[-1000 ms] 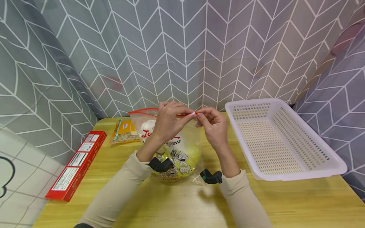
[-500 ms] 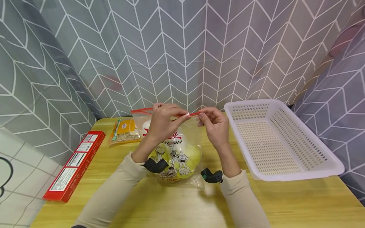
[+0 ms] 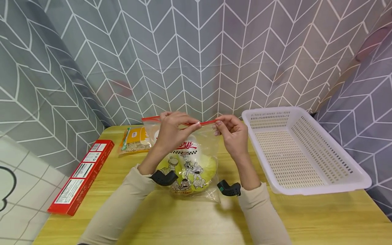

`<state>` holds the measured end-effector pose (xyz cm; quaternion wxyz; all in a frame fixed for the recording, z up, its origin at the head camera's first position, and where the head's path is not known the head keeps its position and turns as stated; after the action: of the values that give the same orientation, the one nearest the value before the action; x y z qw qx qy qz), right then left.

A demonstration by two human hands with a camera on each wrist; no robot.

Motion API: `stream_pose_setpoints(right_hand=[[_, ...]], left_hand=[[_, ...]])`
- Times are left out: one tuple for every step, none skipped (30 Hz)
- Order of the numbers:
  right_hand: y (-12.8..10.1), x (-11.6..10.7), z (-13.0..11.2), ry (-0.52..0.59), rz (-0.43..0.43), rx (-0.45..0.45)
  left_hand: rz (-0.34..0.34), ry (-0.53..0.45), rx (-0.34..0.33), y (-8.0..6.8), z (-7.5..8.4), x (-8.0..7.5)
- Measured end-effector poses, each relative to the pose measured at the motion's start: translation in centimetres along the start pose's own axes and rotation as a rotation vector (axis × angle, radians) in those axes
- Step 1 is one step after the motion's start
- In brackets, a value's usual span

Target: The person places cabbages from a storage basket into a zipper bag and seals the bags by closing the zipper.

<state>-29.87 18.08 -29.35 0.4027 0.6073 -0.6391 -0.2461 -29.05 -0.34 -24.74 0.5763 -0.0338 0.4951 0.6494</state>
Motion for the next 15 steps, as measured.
stream_pose_setpoints(right_hand=[[0.0, 0.0, 0.0, 0.001, 0.002, 0.001], [0.0, -0.1, 0.0, -0.001, 0.003, 0.002], [0.0, -0.1, 0.0, -0.001, 0.004, 0.002], [0.0, -0.1, 0.1, 0.000, 0.003, 0.002], [0.1, -0.1, 0.0, 0.001, 0.003, 0.001], [0.1, -0.1, 0.0, 0.002, 0.002, 0.000], [0.1, -0.1, 0.0, -0.001, 0.000, -0.003], [0.1, -0.2, 0.0, -0.002, -0.002, -0.005], [0.1, -0.2, 0.0, -0.002, -0.003, -0.008], [0.1, -0.2, 0.0, -0.003, -0.004, -0.010], [0.1, -0.3, -0.1, -0.003, -0.004, -0.012], [0.1, -0.3, -0.1, -0.006, -0.003, -0.012], [0.1, -0.4, -0.1, -0.009, -0.003, -0.013], [0.1, -0.5, 0.0, -0.005, 0.000, -0.011], [0.1, -0.5, 0.0, -0.004, 0.003, -0.009]], left_hand=[[-0.006, -0.010, -0.008, 0.0, -0.2, 0.0], [-0.011, -0.020, -0.015, 0.0, -0.3, 0.0], [-0.016, -0.027, -0.022, 0.1, -0.5, 0.0], [-0.020, -0.035, -0.026, 0.0, -0.6, 0.0], [-0.022, -0.042, -0.030, 0.0, -0.7, -0.1], [-0.025, -0.050, -0.034, 0.0, -0.9, -0.1], [-0.027, -0.055, -0.034, 0.0, -1.0, -0.2], [-0.032, -0.060, -0.037, 0.0, -1.1, -0.2], [-0.037, -0.064, -0.042, 0.0, -1.2, -0.2], [-0.042, -0.066, -0.045, 0.0, -1.4, -0.2], [-0.047, -0.068, -0.051, -0.1, -1.5, -0.2], [-0.052, -0.067, -0.058, -0.1, -1.6, -0.3], [-0.058, -0.068, -0.065, -0.1, -1.8, -0.3], [-0.063, -0.067, -0.075, -0.1, -2.0, -0.3], [-0.067, -0.068, -0.081, -0.2, -2.1, -0.4]])
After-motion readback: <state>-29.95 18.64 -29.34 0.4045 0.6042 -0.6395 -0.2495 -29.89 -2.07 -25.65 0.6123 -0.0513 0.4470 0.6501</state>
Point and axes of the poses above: each hand's wrist, its own y-axis towards the middle knuckle, its own x-axis out of the palm, z = x × y, the point moved 9 cm from there along y, towards the middle knuckle, and after that the axes turned 14 degrees about -x, right-handed, at the moved point
